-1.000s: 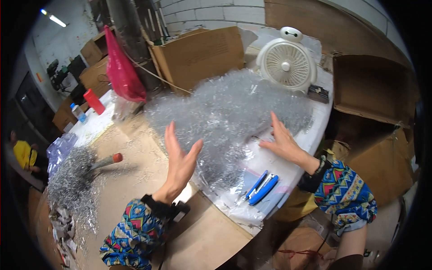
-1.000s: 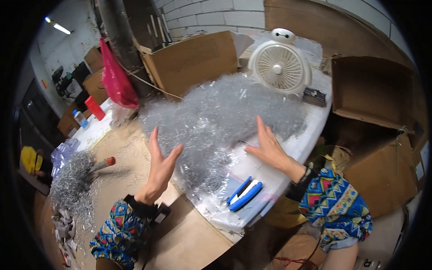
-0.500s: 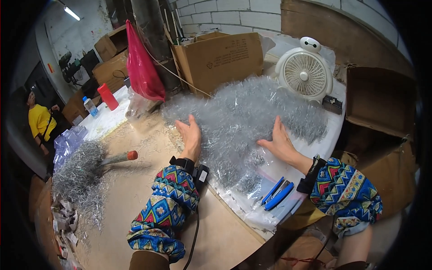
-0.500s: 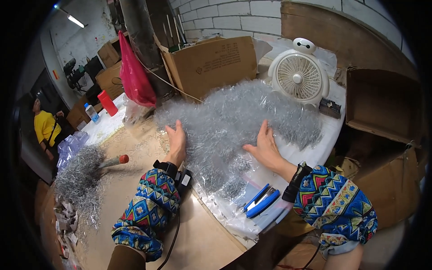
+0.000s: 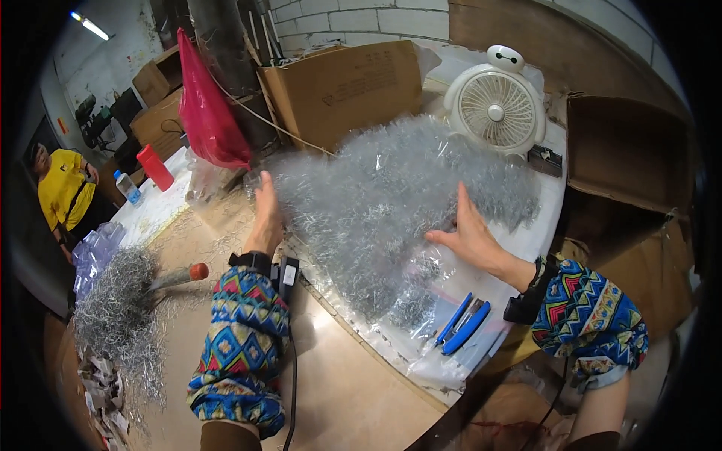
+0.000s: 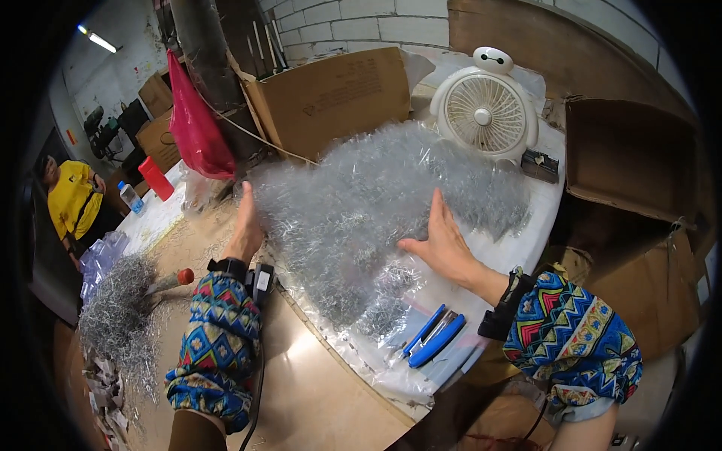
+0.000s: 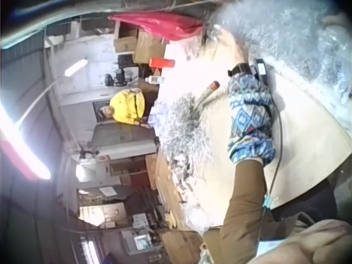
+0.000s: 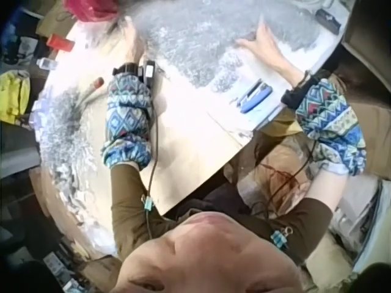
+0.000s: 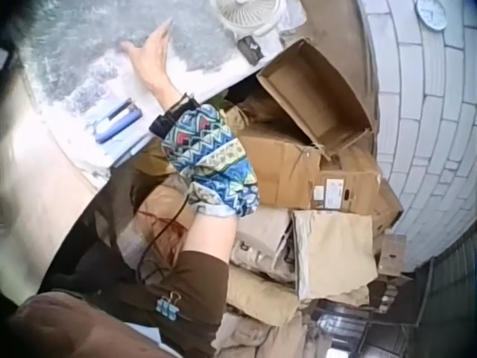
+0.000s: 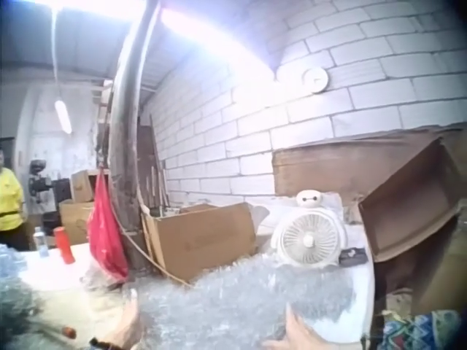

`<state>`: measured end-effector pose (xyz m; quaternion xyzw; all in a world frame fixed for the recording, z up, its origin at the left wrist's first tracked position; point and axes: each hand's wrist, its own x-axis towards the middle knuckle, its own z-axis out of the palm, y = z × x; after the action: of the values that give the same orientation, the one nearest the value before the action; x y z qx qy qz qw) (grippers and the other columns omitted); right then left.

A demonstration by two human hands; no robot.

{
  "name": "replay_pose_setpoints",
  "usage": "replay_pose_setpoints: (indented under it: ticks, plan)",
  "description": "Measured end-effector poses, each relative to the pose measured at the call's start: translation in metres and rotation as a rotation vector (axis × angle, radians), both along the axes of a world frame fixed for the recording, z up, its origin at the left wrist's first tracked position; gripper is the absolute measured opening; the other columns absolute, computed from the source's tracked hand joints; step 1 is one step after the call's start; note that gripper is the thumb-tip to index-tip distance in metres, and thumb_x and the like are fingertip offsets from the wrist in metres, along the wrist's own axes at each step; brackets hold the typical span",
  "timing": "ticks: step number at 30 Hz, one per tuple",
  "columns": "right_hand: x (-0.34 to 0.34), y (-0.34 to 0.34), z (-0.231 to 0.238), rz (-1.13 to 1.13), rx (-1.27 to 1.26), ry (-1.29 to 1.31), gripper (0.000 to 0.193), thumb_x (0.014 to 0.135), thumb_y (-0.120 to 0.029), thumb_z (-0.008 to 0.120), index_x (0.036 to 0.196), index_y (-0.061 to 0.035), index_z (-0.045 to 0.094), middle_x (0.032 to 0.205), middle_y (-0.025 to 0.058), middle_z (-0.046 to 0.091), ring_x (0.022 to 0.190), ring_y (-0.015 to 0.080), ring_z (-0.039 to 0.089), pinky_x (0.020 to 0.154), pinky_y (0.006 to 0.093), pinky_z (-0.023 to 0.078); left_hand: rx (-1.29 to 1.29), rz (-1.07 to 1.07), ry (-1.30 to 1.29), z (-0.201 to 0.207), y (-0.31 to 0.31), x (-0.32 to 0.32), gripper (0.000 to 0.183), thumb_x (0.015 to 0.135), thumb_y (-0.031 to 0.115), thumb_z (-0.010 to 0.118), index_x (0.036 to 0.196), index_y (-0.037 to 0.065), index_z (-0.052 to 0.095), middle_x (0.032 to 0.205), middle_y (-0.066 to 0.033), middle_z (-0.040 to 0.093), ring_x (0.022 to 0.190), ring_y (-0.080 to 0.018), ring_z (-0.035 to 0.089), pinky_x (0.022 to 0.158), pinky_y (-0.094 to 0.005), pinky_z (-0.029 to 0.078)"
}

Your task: Packaging small metal pins and decorative metallic tinsel into plastic bags at a workbench.

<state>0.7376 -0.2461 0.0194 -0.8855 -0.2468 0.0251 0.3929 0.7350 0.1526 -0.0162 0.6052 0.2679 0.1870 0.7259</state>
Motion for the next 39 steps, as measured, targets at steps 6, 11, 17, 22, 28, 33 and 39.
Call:
replay_pose_setpoints:
  ticks: [6,11,17,22,28,33,39]
  plan:
    - [-0.012,-0.038,0.003,0.01,0.112,0.123,0.108,0.078,-0.03,0.075,0.141,0.0144,-0.001,0.144,0.0364,0.018,0.137,0.0433,0.022,0.112,0.0403,0.023,0.104,-0.065,0.083,0.029,-0.129,-0.098,0.087,0.093,0.06,0.035,0.148,0.005,-0.004,0.156,-0.0158,0.001,0.143,-0.0298,0.006,0.115,-0.045,0.01]
    - [0.006,-0.01,-0.01,-0.053,-0.017,-0.085,0.108,0.079,-0.028,0.074,0.139,0.0165,-0.003,0.143,0.0378,0.018,0.135,0.0444,0.024,0.112,0.0403,0.024,0.4,0.153,0.151,0.006,-0.147,-0.077,0.08,0.097,0.049,0.031,0.145,-0.006,0.001,0.154,-0.0235,-0.003,0.143,-0.0343,-0.007,0.115,-0.0441,-0.003]
    - [0.023,0.021,-0.006,-0.096,-0.066,-0.006,0.109,0.078,-0.027,0.073,0.139,0.0164,-0.006,0.142,0.0421,0.014,0.136,0.048,0.021,0.112,0.0403,0.024,0.488,0.2,0.236,0.004,-0.154,-0.041,0.085,0.096,0.05,0.034,0.143,-0.01,-0.002,0.152,-0.0279,-0.004,0.143,-0.0344,-0.007,0.115,-0.0437,-0.002]
    - [0.012,0.003,0.003,-0.054,-0.059,0.02,0.113,0.076,-0.033,0.076,0.14,0.0162,-0.003,0.144,0.0394,0.014,0.138,0.0438,0.019,0.113,0.0398,0.022,0.277,0.056,0.054,0.022,-0.161,-0.092,0.101,0.088,0.061,0.045,0.145,-0.005,-0.006,0.151,-0.0287,-0.01,0.143,-0.0343,-0.007,0.115,-0.0442,-0.001]
    - [0.001,-0.033,-0.007,0.158,0.03,-0.067,0.124,0.07,-0.037,0.081,0.141,0.0124,-0.008,0.142,0.0428,0.013,0.137,0.0511,0.014,0.113,0.0444,0.019,1.076,-0.329,0.047,0.019,-0.219,-0.181,0.133,0.061,0.057,0.079,0.147,0.003,-0.007,0.149,-0.0318,-0.013,0.136,-0.0545,-0.008,0.11,-0.0609,0.005]
    - [-0.019,-0.039,-0.004,0.206,-0.344,-0.081,0.136,0.058,-0.041,0.086,0.145,0.0011,-0.01,0.139,0.045,0.016,0.13,0.057,0.022,0.109,0.0494,0.026,1.179,-0.376,0.253,0.02,-0.229,-0.169,0.13,0.06,0.044,0.084,0.149,0.012,-0.004,0.149,-0.0314,-0.012,0.13,-0.0639,-0.006,0.102,-0.0714,0.007]
    - [-0.007,-0.017,0.004,0.164,-0.315,-0.043,0.135,0.059,-0.034,0.086,0.145,-0.0002,-0.012,0.129,0.044,0.029,0.123,0.0569,0.034,0.106,0.0449,0.033,1.109,-0.322,0.219,0.015,-0.215,-0.141,0.129,0.06,0.038,0.085,0.149,0.012,-0.004,0.15,-0.0295,-0.009,0.133,-0.06,-0.002,0.106,-0.0668,0.008]
